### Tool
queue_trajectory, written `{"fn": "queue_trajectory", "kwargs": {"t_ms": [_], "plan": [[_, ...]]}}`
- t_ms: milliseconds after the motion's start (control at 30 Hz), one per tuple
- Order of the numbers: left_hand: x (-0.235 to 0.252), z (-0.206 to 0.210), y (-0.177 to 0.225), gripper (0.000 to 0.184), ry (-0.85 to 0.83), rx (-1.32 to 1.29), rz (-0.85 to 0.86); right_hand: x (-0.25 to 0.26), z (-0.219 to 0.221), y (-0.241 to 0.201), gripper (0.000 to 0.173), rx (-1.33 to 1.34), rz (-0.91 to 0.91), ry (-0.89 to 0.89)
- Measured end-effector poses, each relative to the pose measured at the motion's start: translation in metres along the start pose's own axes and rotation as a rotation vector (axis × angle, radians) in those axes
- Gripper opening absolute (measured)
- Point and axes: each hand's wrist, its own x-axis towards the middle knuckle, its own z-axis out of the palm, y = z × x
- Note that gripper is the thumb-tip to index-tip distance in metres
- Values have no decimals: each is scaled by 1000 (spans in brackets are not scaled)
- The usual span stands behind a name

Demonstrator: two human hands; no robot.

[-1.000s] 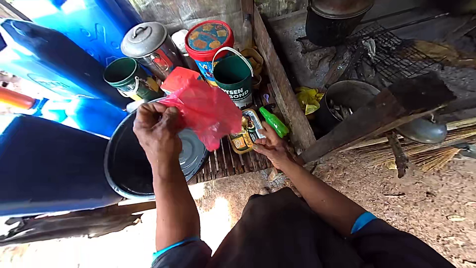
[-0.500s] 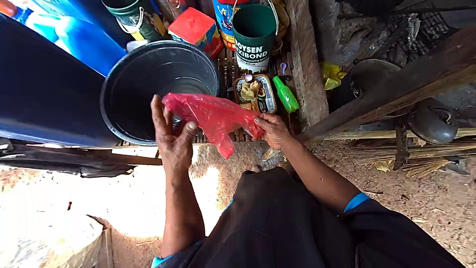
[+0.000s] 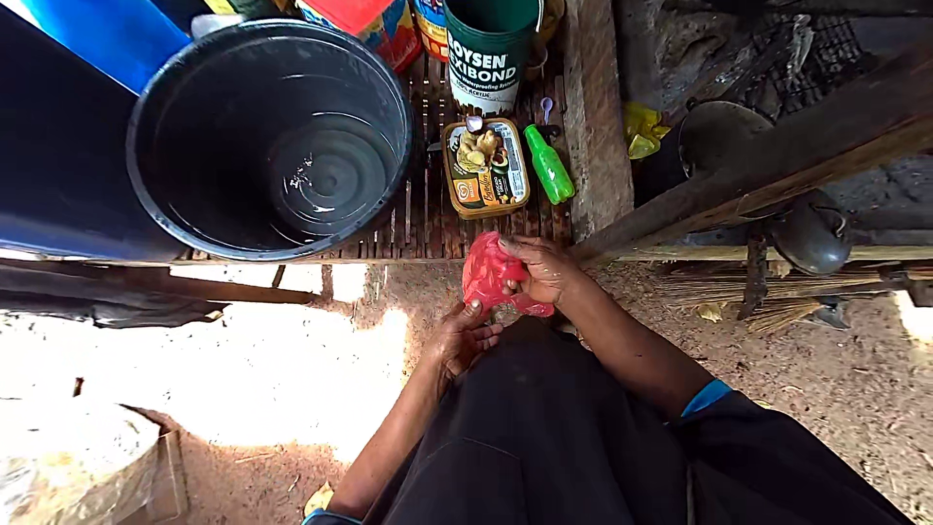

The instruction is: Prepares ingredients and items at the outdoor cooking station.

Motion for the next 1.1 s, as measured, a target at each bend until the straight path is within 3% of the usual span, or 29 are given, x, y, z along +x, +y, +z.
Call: {"fn": "queue_trajectory", "kwargs": {"t_ms": [100,167,233,400,467,500,533,600,700,767,900,1033,1100], "plan": [[1,9,4,90,-17,24,87,1,5,2,21,82,-10,-103],[2,12,4,94,9,71,56,2,9,4,23,133,-4,-108],[4,15,1,87,23,124,0,4,12,4,22,186,26,-129],[25,23,-1,39,71,30,-35,7,20,4,25,191,22,-207],[25,16,2,26,92,-45,75,9,19,0,31,-27,-104,-131],[20,7,6,21,113,54,154,11,13,-2,33,-251,-222,-50],[15,-5,9,17,159,234,246,14,6,-2,33,-520,-340,54],[0,-36,21,26,253,633,377,18,-4,-5,29,-887,-500,206],[-21,-62,40,34,390,1147,342,23,-5,-3,25,-1047,-568,221],[-30,-64,51,28,461,1407,301,28,-1,-1,25,-1019,-563,145],[-34,-68,60,25,414,1495,321,33,5,4,28,-968,-553,-30],[-32,-68,60,31,401,1407,349,20,26,28,87,-1458,-237,-175],[-32,-71,59,33,373,1345,417,20,34,50,88,-1627,-73,-231]]}}
